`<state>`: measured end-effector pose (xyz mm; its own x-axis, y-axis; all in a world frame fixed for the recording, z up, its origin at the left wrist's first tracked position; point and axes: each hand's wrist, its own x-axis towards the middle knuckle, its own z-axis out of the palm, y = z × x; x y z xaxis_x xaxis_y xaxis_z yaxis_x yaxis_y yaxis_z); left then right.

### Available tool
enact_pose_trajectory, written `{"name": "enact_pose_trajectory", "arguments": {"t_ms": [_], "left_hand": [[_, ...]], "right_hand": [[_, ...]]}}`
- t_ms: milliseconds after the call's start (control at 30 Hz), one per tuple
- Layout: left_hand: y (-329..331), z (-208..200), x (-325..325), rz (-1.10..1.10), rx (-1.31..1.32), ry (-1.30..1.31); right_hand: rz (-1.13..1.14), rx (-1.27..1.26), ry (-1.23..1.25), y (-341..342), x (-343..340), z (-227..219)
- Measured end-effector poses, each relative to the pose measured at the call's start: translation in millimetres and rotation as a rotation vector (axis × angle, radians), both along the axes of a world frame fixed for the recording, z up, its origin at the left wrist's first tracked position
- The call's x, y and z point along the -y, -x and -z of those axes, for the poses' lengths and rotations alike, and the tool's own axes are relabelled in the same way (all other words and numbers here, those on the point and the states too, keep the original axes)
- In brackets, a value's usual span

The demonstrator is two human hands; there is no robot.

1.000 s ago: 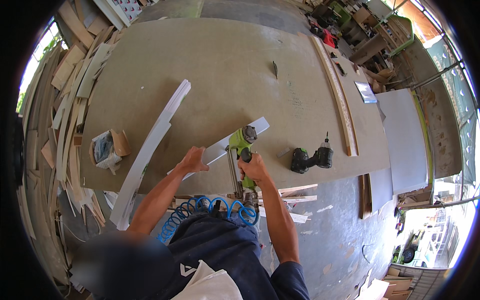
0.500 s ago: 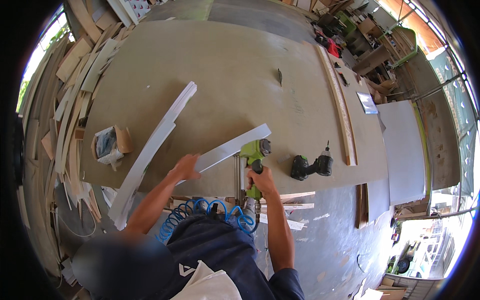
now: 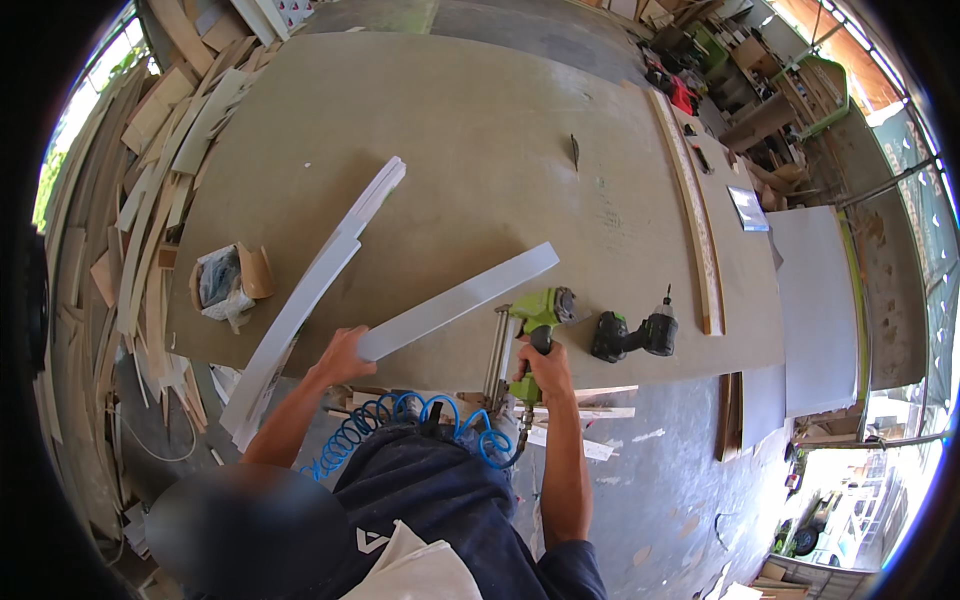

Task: The person retrieves white plastic molding strips from a cabinet and places them on a workbench. They then use a pneumatic nail gun to fasten the strips together, repeatedly aligning and nailing the pieces to form a larger assembly.

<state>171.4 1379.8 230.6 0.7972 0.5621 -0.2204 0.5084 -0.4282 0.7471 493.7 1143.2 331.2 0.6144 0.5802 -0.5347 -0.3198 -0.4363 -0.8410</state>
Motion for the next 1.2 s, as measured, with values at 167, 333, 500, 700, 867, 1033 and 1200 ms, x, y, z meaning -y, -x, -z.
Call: {"name": "enact_pose_trajectory", "arguments": {"t_ms": [167, 333, 500, 700, 867, 1033, 1200], "left_hand": [[-37.3, -0.8, 2.3, -0.001, 0.004, -0.023], [-67.7, 4.3, -1.8, 0.026, 0.109, -0.087], [-85.9, -4.4, -12.1, 0.062, 0.094, -0.025], [-85.5, 4.0, -13.2, 0.046, 0.152, -0.008], [-84.5, 6.2, -12.8, 0.047, 0.173, -0.022], [-83.6, 5.7, -13.1, 0.028, 0.162, 0.017], [-84.4, -1.3, -11.3, 0.035, 0.144, -0.035]], "right_hand": [[-0.108, 0.029, 0.063, 12.2, -27.2, -15.7], [-0.179, 0.033, 0.077, 20.9, -45.2, -18.5], [-0.239, 0.069, 0.042, 23.4, -54.2, -9.8], [-0.257, 0.093, 0.05, 26.3, -61.0, -10.3], [-0.252, 0.088, 0.056, 26.8, -60.3, -10.8], [-0.278, 0.105, 0.061, 26.7, -61.7, -11.7], [-0.283, 0.124, 0.067, 23.1, -60.0, -5.5]]}}
